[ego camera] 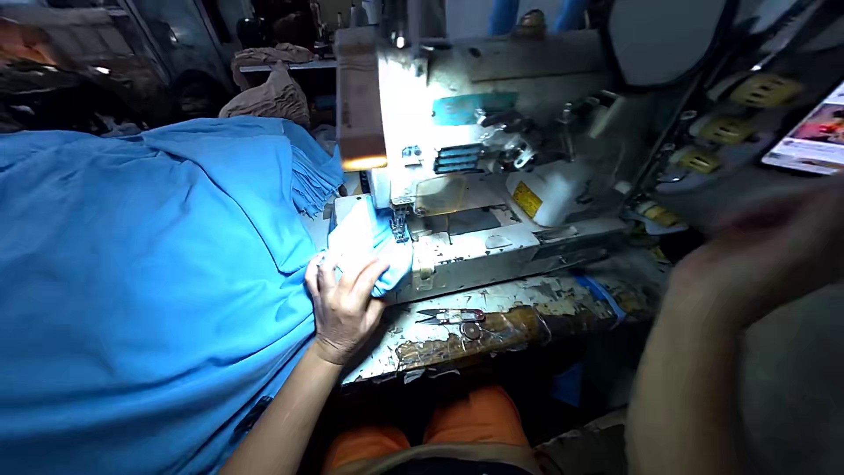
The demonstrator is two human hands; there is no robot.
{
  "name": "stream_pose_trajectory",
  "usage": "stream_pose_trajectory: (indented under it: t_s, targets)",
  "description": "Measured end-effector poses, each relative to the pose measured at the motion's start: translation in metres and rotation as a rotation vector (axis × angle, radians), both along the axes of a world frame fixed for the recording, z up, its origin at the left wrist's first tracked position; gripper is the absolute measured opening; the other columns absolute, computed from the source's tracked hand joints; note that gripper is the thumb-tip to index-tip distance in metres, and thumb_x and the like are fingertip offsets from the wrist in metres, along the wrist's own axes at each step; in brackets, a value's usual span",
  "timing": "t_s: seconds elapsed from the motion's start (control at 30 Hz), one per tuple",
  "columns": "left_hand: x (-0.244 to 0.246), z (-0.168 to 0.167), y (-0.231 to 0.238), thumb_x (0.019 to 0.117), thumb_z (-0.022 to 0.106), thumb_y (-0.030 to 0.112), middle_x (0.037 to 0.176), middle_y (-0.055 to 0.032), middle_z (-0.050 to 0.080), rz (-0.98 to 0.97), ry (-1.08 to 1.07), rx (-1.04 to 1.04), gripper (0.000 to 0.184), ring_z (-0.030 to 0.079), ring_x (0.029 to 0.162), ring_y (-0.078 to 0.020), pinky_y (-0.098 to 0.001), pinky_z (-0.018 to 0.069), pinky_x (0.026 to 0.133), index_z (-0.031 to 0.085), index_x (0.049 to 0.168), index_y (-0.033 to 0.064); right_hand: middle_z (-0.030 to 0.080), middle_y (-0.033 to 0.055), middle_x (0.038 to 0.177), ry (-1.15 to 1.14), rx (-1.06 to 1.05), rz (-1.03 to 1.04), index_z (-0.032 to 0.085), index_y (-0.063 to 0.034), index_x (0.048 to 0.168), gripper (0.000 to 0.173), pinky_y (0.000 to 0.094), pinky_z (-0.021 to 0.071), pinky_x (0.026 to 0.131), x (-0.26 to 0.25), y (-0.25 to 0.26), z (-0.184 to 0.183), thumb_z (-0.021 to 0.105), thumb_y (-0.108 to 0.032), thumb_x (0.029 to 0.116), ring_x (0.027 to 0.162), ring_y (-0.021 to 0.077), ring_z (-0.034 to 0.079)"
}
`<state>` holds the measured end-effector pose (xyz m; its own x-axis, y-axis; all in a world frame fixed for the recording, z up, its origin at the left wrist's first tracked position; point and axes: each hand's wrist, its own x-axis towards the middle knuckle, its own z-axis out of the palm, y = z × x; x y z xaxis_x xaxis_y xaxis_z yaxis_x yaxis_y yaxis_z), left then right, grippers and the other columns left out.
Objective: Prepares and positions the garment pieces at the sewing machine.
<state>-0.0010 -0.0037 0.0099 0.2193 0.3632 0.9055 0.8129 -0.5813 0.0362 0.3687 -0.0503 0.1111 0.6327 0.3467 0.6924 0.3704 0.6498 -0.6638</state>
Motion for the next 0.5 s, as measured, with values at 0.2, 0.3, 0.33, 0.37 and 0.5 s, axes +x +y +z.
stream_pose_trajectory:
  t_s: [0.2,0.3,0.33,0.37,0.5]
  targets:
    - [0.006,0.093,0.003,0.0773,0.075,0.002,0.119,-0.0085,0.072,0.268,0.433,-0.385,0.031,0.046,0.137,-0.047,-0.0788,0.0186,0.11,0.077,0.107,0.0114,0.078,0.0093,0.106,-0.862,-0.425,0.245,0.078,-0.0093,0.116,0.029,0.0444,0.0579,0.092,-0.124,-0.012,-0.148,0.061,-0.018,0.0941,0.103,0.0267,0.073]
    - [0.015,0.101,0.045,0.0865,0.069,0.006,0.101,-0.0097,0.074,0.37,0.499,-0.438,0.009,0.058,0.123,-0.0407,-0.0719,0.0227,0.112,0.076,0.091,0.0094,0.074,0.0102,0.101,-1.073,-0.496,0.219,0.074,-0.0161,0.127,0.041,0.0529,0.0519,0.096,-0.14,0.0,-0.155,0.057,-0.016,0.0896,0.108,0.0367,0.066]
    - [0.014,0.105,0.064,0.0893,0.068,0.009,0.106,-0.0146,0.073,0.406,0.467,-0.478,0.01,0.06,0.121,-0.041,-0.0696,0.0251,0.112,0.075,0.095,0.0059,0.073,0.0111,0.102,-1.087,-0.512,0.25,0.074,-0.0168,0.125,0.04,0.0533,0.052,0.094,-0.139,0.004,-0.151,0.058,-0.016,0.0885,0.108,0.0371,0.066]
    - [0.008,0.108,0.085,0.0932,0.065,0.012,0.114,-0.0206,0.071,0.448,0.417,-0.512,0.018,0.06,0.121,-0.0431,-0.0694,0.0273,0.111,0.073,0.105,0.0022,0.072,0.0125,0.104,-1.093,-0.54,0.299,0.075,-0.017,0.124,0.039,0.0533,0.052,0.093,-0.137,0.006,-0.146,0.059,-0.017,0.0878,0.107,0.0373,0.065]
    - [-0.051,0.113,0.116,0.0963,0.057,0.022,0.119,-0.0243,0.068,0.564,0.072,-0.399,0.031,0.053,0.127,-0.0477,-0.0667,0.0234,0.113,0.069,0.111,-0.0022,0.071,0.019,0.11,-1.014,-0.603,0.554,0.073,-0.0141,0.128,0.043,0.059,0.0488,0.101,-0.119,0.012,-0.135,0.065,-0.014,0.0858,0.111,0.042,0.064]
